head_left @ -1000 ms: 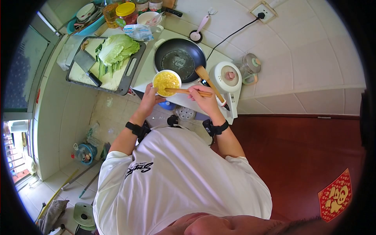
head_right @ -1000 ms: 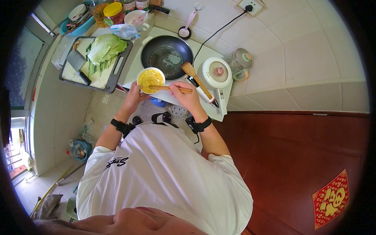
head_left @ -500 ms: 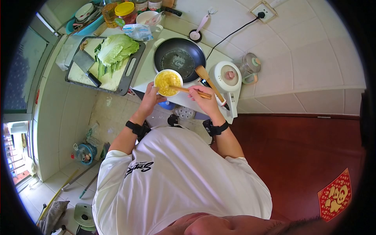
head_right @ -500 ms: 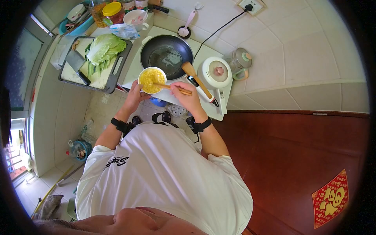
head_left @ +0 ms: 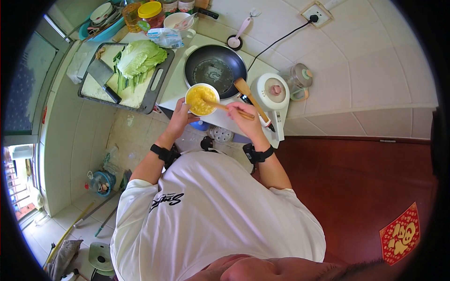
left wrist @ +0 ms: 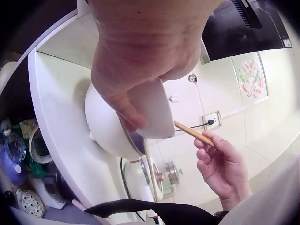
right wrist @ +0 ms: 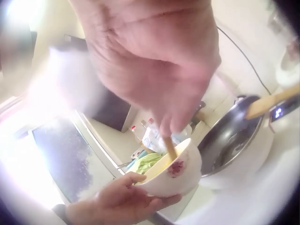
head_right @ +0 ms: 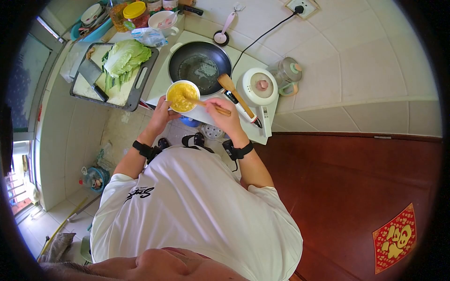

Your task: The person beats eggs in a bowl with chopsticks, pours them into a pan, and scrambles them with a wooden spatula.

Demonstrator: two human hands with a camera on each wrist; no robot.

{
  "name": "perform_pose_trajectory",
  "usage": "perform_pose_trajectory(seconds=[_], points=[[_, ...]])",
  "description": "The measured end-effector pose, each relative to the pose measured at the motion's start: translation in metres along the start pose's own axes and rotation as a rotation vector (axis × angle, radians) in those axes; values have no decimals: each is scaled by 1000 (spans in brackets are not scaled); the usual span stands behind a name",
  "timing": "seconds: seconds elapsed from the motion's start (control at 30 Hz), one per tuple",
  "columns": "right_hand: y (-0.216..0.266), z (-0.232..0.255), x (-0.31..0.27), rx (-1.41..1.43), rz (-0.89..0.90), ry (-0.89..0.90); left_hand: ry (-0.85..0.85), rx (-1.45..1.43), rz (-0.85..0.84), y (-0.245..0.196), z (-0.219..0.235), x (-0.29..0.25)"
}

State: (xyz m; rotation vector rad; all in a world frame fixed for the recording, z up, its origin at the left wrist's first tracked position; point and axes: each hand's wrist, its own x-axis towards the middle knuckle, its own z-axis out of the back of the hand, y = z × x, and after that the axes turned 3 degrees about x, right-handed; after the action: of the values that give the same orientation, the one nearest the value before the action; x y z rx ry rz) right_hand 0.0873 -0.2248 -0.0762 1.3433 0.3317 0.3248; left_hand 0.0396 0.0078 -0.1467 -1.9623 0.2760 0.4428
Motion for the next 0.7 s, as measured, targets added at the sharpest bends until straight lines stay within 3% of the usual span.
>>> perform_pose_trajectory(seconds=[0.1,0.23,0.33,0.43,0.5,0.53,0.63,0.7], points=[[5,-3,-1,168,-139,-25,11,17,0,2,2,1],[2,3,-1,0,-82,62,15,33,12,2,0,0],[6,2,-2,153,-103,-58,17,28,20,4,1,2],[5,5,-1,24,-165,93,27,19,14,6,1,2],[2,2,-1,128,-82,-69,33,15,3,5,0,2],[3,3,-1,128,-82,-68,34,13,8,4,-1,1],[4,3,-1,71,-162,85,26,18,16,5,0,1],[0,2,1,128,-67,-74,22,24,20,8,1,2]])
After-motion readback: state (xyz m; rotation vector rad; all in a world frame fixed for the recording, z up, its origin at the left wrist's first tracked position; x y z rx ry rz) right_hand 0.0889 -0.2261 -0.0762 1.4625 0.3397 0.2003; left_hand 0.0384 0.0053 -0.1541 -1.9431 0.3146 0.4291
